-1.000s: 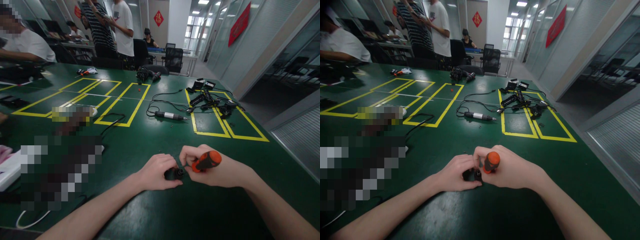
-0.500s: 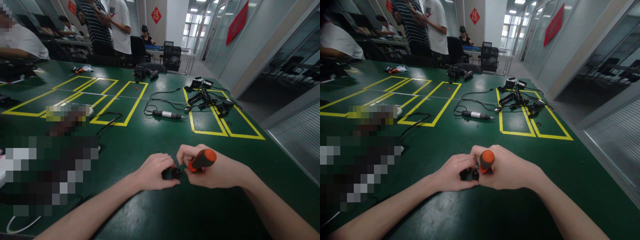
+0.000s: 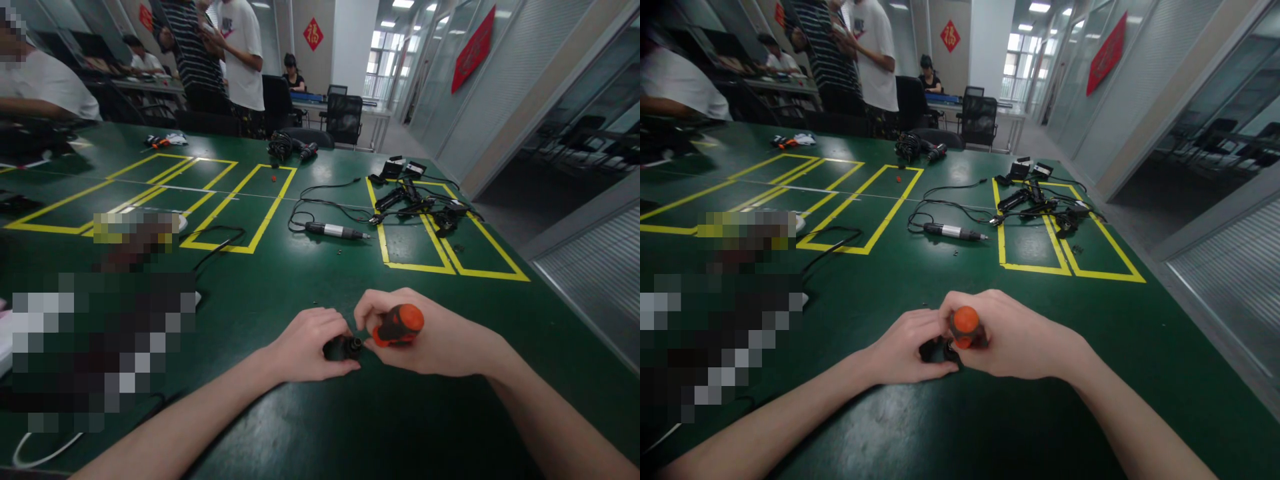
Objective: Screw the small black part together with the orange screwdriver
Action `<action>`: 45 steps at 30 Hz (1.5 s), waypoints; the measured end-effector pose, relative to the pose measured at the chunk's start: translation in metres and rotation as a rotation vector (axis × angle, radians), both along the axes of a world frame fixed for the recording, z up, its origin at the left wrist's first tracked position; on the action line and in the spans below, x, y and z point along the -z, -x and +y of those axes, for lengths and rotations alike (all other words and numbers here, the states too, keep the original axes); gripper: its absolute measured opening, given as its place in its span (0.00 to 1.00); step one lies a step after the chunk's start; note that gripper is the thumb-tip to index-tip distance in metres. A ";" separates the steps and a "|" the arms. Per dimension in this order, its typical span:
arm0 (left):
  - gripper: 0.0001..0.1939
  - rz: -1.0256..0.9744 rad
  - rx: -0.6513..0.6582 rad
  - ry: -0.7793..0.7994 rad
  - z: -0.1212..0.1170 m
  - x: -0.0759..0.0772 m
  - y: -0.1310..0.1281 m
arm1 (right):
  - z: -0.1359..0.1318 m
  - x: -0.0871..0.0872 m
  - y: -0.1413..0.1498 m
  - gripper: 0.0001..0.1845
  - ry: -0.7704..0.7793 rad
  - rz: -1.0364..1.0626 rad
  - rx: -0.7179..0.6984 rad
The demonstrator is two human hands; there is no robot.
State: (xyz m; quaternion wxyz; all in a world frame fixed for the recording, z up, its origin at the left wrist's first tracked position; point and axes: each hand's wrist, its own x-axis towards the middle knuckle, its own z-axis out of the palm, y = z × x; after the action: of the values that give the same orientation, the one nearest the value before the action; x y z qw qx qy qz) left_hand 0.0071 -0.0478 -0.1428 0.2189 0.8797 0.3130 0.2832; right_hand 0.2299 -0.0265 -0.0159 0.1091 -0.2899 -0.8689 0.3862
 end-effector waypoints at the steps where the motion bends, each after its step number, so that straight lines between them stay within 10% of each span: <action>1: 0.15 -0.004 0.002 0.000 0.000 0.000 0.000 | 0.000 0.000 0.000 0.12 -0.009 0.002 -0.013; 45: 0.16 0.031 0.012 0.005 0.002 0.000 0.001 | 0.004 0.009 -0.003 0.15 0.005 0.010 -0.029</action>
State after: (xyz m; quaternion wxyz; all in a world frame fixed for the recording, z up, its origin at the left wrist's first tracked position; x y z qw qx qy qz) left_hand 0.0061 -0.0460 -0.1431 0.2181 0.8853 0.3116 0.2675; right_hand 0.2331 -0.0226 -0.0253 0.1072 -0.2756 -0.8714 0.3914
